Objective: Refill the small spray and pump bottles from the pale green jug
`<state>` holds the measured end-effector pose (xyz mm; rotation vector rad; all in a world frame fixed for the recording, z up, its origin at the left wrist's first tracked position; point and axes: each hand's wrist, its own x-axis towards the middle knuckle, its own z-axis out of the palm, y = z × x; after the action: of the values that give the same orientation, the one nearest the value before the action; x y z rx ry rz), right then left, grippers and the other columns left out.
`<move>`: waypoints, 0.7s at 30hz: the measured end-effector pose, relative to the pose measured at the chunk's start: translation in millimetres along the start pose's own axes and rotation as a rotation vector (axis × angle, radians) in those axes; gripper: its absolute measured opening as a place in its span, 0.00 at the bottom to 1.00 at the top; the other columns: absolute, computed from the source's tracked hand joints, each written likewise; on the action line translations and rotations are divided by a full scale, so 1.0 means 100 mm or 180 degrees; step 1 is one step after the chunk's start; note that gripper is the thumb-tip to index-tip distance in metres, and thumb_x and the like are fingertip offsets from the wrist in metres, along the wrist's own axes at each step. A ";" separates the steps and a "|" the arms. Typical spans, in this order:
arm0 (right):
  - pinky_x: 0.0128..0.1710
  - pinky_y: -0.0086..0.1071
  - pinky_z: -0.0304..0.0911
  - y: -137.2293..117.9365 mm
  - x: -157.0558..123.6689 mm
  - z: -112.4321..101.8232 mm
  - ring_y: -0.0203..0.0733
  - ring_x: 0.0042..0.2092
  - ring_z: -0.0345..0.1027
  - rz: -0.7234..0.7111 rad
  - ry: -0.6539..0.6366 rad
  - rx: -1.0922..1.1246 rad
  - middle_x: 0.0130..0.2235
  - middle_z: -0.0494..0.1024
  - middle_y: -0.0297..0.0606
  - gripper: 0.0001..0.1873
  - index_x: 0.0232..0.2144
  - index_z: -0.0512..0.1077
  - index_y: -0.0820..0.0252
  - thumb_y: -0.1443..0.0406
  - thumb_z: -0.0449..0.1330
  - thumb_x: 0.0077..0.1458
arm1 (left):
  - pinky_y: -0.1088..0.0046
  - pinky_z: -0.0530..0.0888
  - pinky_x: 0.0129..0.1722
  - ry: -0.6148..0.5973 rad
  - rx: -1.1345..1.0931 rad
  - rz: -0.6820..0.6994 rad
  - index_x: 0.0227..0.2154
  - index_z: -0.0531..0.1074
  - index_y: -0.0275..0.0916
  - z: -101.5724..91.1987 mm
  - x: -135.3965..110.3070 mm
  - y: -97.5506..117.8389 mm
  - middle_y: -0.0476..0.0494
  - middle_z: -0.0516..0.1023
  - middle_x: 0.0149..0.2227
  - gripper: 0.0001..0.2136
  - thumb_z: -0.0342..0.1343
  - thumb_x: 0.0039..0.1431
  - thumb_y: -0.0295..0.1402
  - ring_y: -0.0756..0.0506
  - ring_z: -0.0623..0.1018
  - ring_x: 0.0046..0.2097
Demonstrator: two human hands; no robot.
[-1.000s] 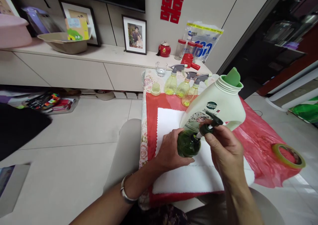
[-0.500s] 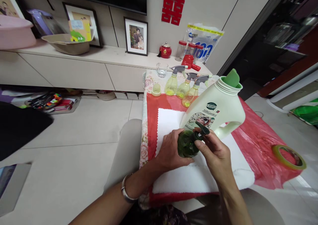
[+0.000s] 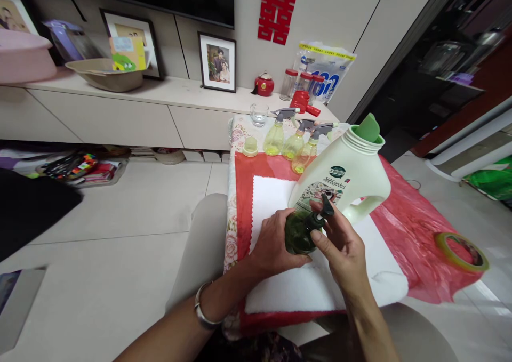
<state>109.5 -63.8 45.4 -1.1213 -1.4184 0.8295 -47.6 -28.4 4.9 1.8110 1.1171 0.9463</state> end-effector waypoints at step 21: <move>0.57 0.46 0.69 -0.02 -0.01 0.09 0.47 0.58 0.66 0.0167 0.0092 0.0641 0.59 0.67 0.48 0.52 0.74 0.32 0.48 0.58 0.63 0.63 | 0.45 0.71 0.56 0.0057 -0.0015 -0.0060 0.57 0.61 0.44 0.00 -0.01 0.01 0.38 0.74 0.54 0.45 0.74 0.32 0.34 0.30 0.75 0.55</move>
<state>99.9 -64.7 44.9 -1.0155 -1.2558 0.9673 -47.6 -29.2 6.0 1.7884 1.1403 0.9551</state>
